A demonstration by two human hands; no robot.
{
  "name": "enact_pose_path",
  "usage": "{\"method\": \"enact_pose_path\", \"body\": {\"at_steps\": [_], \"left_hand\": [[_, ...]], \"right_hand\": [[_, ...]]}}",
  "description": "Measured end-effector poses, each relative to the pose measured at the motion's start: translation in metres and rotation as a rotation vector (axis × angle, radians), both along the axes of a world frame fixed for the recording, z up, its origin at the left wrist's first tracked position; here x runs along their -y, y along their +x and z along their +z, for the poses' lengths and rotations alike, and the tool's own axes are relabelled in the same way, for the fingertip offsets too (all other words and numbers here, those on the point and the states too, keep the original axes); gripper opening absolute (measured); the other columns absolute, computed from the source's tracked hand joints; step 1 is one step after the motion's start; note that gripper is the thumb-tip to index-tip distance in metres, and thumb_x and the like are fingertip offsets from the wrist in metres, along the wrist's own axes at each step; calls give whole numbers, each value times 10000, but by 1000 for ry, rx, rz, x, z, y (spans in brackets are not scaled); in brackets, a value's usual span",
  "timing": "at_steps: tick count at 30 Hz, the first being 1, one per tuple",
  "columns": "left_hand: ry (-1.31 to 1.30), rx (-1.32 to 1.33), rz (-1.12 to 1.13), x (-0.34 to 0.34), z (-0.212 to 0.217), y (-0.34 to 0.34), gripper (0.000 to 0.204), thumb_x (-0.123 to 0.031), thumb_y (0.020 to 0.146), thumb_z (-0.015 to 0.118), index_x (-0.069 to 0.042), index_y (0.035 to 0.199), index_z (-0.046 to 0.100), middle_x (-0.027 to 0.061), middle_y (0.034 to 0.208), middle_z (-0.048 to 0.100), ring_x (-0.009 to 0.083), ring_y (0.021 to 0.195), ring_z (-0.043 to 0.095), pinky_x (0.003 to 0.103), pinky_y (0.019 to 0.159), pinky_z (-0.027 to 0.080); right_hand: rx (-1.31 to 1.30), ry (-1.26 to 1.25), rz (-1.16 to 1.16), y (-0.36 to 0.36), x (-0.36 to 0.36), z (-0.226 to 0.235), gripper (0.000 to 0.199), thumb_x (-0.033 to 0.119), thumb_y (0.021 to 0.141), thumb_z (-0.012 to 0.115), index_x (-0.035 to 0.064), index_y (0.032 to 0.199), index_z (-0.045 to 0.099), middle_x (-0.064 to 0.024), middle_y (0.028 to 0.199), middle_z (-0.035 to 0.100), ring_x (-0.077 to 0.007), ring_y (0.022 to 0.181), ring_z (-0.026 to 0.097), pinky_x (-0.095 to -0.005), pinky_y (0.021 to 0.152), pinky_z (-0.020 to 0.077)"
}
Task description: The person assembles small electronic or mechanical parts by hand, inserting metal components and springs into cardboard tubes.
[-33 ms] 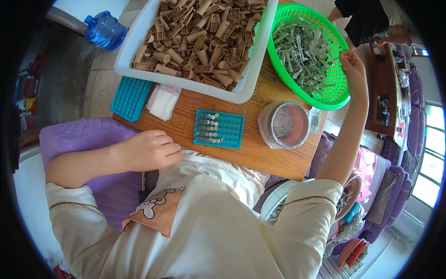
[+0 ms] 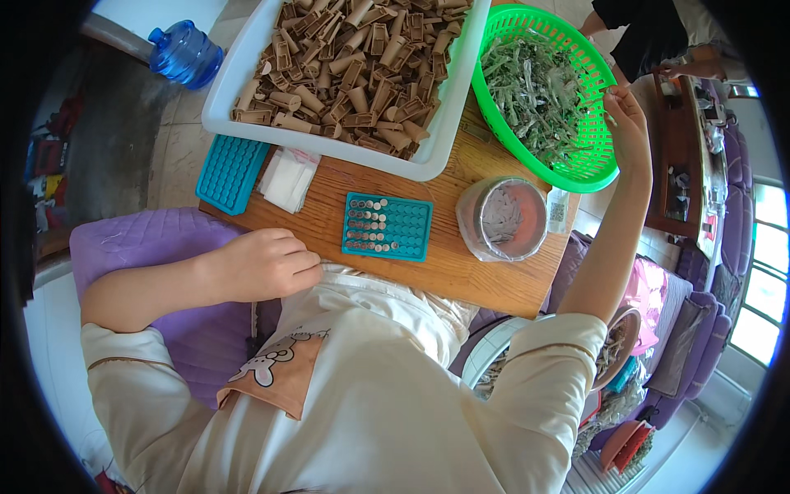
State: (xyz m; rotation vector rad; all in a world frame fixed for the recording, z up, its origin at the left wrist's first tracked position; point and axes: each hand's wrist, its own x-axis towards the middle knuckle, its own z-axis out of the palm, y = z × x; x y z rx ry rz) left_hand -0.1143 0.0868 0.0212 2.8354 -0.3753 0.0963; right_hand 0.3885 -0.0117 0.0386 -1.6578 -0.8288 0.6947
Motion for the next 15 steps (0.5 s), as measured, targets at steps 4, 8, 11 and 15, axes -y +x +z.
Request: {"method": "enact_pose_path", "body": {"at_steps": [4, 8, 11, 15], "left_hand": [[22, -16, 1, -1, 0, 0, 54, -112, 640, 531, -98, 647, 480, 2, 609, 476, 131, 594, 529, 245, 544, 429], [32, -6, -4, -2, -1, 0, 51, -112, 642, 531, -99, 653, 483, 3, 611, 479, 134, 597, 532, 244, 546, 431], [15, -25, -7, 1, 1, -2, 50, -111, 644, 531, -99, 658, 485, 5, 614, 483, 136, 602, 535, 244, 547, 432], [34, -16, -14, -3, 2, 1, 50, -109, 640, 532, -97, 659, 488, 3, 612, 486, 136, 601, 535, 244, 549, 432]], "right_hand": [[-36, -10, -2, -13, 3, 3, 153, 151, 816, 538, 93, 958, 526, 54, 820, 514, -34, 778, 471, -218, 738, 334], [-34, 30, 68, -32, -9, 14, 198, 157, 810, 545, 80, 992, 528, 33, 861, 529, -56, 844, 489, -230, 782, 337], [-172, 161, 161, -36, -9, 16, 213, 158, 795, 562, 78, 990, 541, 27, 879, 539, -58, 849, 493, -224, 763, 352], [151, -35, -65, -17, -13, 9, 226, 160, 786, 573, 73, 993, 547, 26, 886, 555, -53, 794, 492, -219, 710, 365]]}}
